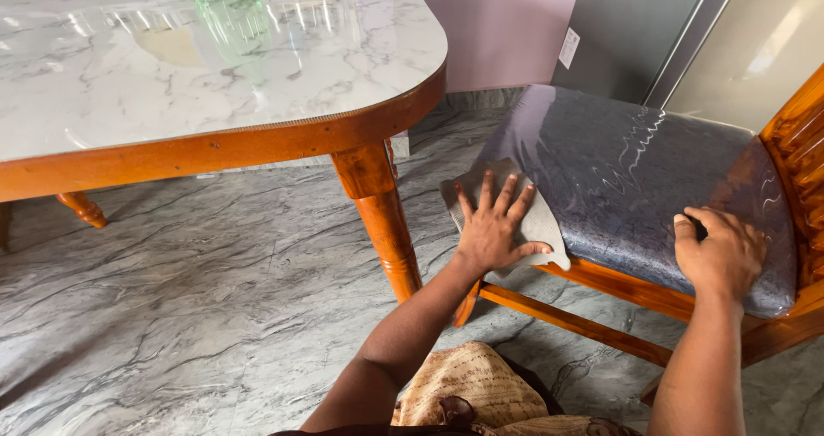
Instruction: The person sits on the floor and wipes the seat and wooden frame of a dining chair using a cloth. They systematically clean the plastic-covered seat surface and the wooden legs and backrest of the chair.
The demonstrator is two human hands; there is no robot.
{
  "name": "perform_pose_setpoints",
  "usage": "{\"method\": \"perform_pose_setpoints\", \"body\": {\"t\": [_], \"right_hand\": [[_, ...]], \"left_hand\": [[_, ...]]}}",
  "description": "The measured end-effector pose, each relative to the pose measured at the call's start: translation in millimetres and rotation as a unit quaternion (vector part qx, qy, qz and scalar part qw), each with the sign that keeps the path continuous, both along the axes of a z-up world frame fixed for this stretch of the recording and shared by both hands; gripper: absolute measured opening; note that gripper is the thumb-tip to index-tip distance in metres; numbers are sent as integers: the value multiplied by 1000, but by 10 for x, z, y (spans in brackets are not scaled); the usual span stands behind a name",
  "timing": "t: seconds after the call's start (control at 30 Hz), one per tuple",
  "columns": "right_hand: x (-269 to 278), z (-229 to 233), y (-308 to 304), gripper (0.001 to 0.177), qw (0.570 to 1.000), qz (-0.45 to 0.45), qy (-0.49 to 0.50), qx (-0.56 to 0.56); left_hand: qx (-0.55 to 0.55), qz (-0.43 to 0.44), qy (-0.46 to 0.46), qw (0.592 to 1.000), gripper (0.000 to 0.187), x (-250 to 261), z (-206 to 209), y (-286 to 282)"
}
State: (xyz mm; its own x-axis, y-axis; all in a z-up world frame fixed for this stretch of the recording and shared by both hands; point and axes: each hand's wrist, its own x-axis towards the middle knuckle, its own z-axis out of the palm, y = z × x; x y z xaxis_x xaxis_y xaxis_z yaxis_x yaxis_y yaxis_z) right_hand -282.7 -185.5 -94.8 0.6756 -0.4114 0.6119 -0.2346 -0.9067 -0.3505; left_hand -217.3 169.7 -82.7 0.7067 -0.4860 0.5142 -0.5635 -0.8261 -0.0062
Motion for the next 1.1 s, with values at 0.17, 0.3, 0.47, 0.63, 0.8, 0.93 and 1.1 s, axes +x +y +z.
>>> {"method": "perform_pose_setpoints", "body": {"t": [0.17, 0.3, 0.47, 0.63, 0.8, 0.93, 1.1], "right_hand": [[19, -22, -1, 27, 1000, -9, -3, -6], [18, -52, -18, 25, 1000, -7, -6, -12], [-9, -45, -8, 23, 1000, 4, -14, -14], [-39, 14, 57, 23, 1000, 4, -17, -11], [-76, 82, 138, 24, 1000, 10, -18, 10], [-87, 107, 150, 25, 1000, 6, -19, -3], [-88, 91, 151, 27, 999, 7, -27, -21]], "left_hand": [[49, 3, 51, 997, 114, -169, 242, -120], [118, -25, 20, 992, 112, -356, 319, -346], [144, -48, 57, 987, 111, -421, 347, -510], [-80, 16, 71, 994, 94, -62, 204, -378], [-89, 80, 19, 993, 81, 29, 25, -291], [-136, 15, -51, 989, 74, 7, -54, -419], [-162, -50, -102, 980, 74, -12, -157, -572]]}}
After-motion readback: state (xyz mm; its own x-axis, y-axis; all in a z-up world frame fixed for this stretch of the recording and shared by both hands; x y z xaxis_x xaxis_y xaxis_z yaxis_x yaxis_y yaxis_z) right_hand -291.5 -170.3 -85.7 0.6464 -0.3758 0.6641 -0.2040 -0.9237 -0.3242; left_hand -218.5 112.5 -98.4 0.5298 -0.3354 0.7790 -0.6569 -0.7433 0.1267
